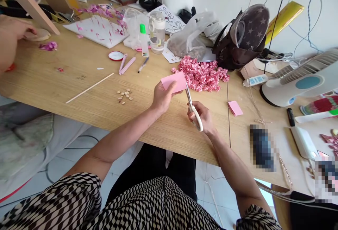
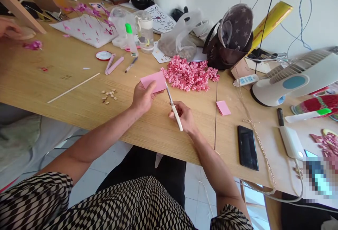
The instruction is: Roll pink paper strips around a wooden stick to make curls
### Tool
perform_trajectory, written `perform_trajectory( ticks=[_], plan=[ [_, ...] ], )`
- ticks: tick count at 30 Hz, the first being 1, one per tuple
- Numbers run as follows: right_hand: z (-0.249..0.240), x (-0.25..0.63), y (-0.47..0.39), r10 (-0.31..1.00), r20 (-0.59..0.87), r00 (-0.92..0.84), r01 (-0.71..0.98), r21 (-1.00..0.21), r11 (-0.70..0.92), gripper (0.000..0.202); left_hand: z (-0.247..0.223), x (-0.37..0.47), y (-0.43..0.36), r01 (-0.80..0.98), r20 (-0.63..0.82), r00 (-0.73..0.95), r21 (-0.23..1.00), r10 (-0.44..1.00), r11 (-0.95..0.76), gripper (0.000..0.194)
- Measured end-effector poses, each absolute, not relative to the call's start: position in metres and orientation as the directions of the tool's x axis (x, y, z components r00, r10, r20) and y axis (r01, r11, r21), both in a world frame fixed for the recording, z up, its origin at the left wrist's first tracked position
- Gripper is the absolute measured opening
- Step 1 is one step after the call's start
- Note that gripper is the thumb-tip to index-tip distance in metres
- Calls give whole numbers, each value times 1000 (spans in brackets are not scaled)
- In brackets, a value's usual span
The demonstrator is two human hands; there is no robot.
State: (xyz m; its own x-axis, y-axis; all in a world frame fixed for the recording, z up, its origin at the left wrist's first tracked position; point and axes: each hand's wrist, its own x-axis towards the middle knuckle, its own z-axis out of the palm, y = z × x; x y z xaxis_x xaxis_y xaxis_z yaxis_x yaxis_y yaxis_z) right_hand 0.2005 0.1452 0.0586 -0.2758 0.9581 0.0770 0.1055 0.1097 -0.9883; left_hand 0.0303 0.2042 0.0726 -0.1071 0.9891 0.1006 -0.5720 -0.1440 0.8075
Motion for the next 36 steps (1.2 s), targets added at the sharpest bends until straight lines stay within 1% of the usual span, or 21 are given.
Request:
perform_trajectory(
  ticks=[6, 12, 16, 21, 30, 36],
  plan=[
    [57, 200, 146, 965, 74, -254, 119, -987, 107, 58, 72, 30, 205, -560, 79, -93, 820, 993, -117, 48],
    [56, 200, 145, 969, 71, -238, 108, -989, 99, 55, 69, 30, 206, -580, 96, -91, 804, 991, -131, 49],
    [55, 200, 146, 970, 66, -232, 112, -989, 94, 56, 67, 30, 205, -551, 89, -88, 825, 992, -123, 47],
    [52, 199, 147, 973, 67, -223, 110, -990, 93, 60, 68, 31, 204, -560, 98, -90, 818, 991, -131, 43],
    [51, 199, 146, 975, 58, -215, 90, -993, 79, 57, 67, 31, 204, -560, 99, -80, 819, 992, -126, 44],
    [51, 197, 145, 979, 54, -195, 107, -991, 76, 53, 69, 31, 204, -558, 78, -73, 823, 994, -106, 42]
  ],
)
